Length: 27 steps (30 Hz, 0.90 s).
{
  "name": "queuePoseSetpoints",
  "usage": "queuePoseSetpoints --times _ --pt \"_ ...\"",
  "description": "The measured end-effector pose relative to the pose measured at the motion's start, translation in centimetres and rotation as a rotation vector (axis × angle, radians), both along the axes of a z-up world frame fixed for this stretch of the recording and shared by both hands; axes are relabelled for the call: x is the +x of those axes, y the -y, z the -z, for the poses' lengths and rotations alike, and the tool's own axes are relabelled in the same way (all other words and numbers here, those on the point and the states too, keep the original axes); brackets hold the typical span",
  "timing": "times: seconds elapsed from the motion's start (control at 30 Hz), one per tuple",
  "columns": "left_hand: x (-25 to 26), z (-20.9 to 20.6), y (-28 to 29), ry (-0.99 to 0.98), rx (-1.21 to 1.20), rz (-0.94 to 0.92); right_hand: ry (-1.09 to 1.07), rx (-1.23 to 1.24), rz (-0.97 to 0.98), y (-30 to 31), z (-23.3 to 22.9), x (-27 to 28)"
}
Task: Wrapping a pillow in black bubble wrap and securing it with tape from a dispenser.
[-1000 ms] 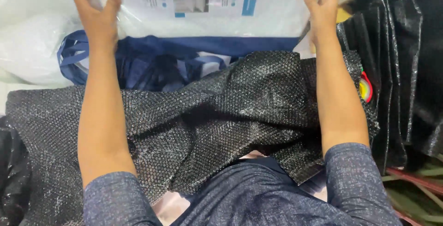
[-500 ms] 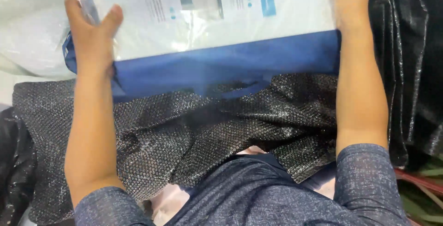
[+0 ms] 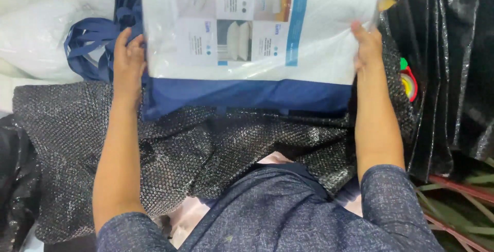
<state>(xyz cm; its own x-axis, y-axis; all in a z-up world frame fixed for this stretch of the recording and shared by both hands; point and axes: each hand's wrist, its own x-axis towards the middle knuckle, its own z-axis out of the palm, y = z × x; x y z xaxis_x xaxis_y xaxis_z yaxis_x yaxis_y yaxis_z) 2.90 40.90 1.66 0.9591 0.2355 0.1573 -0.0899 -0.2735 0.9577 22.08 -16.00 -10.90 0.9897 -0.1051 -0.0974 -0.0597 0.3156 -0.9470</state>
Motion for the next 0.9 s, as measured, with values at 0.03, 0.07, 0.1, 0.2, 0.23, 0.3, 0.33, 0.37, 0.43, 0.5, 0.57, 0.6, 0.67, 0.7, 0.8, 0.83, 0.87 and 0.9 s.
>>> queuePoseSetpoints --times 0.03,0.07,0.1,0.2,0.23,0.3,0.33,0.37,0.43,0.5,0.57,0.6,0.67,0.7,0.8,0.83,0.87,0.9 --pt "-0.9 0.8 0.3 0.002 0.001 0.0 0.002 0.001 0.0 2.0 2.1 1.6" --pt "-1.9 1.7 0.6 0.059 0.066 -0.064 0.09 -0.041 0.052 3.9 4.2 3.1" --pt "-2.9 2.7 0.9 0.117 0.131 -0.128 0.179 -0.084 0.105 5.8 6.3 4.7" --pt "-7.2 2.2 5.4 0.002 0.747 0.009 0.227 -0.09 0.092 5.9 1.3 3.4" --pt "-7.1 3.6 5.6 0.0 0.745 0.005 0.227 -0.091 0.088 5.5 -0.3 2.9" --pt "-7.0 6.5 5.9 0.067 1.234 0.142 0.302 -0.033 0.03 4.7 -3.7 1.8" --pt "-6.2 7.4 5.4 0.065 1.232 0.14 0.301 -0.035 0.027 4.5 -4.8 1.5" --pt "-5.4 8.3 4.9 0.052 1.268 0.113 0.327 -0.065 0.011 4.3 -5.8 1.3" --pt "-3.2 9.7 3.6 0.052 1.302 0.091 0.357 -0.099 0.006 4.2 -7.7 1.1" --pt "-0.6 10.6 2.0 -0.101 1.116 0.23 0.576 -0.175 -0.053 4.4 -9.1 1.5" --pt "1.5 10.3 1.6 -0.229 1.009 0.239 0.614 -0.241 0.005 6.9 -8.8 2.5" --pt "2.2 10.2 1.3 -0.368 0.897 0.245 0.643 -0.304 0.054 7.9 -8.5 2.9" --pt "3.0 10.1 1.7 -0.366 1.049 0.161 0.692 -0.337 0.126 13.1 -5.3 6.6" --pt "3.3 10.1 1.8 -0.359 1.198 0.073 0.742 -0.371 0.196 15.7 -3.6 8.4" --pt "4.0 12.0 0.2 -0.102 1.439 0.137 0.767 -0.334 0.205 17.7 -4.7 8.2" --pt "5.1 10.4 0.2 -0.097 1.439 0.134 0.772 -0.334 0.207 18.6 -4.8 8.4" --pt "5.9 8.9 0.2 0.093 1.453 0.048 0.768 -0.353 0.236 19.4 -4.6 8.5" --pt "6.8 7.4 0.3 0.284 1.458 -0.038 0.763 -0.373 0.265 20.3 -4.4 8.5"
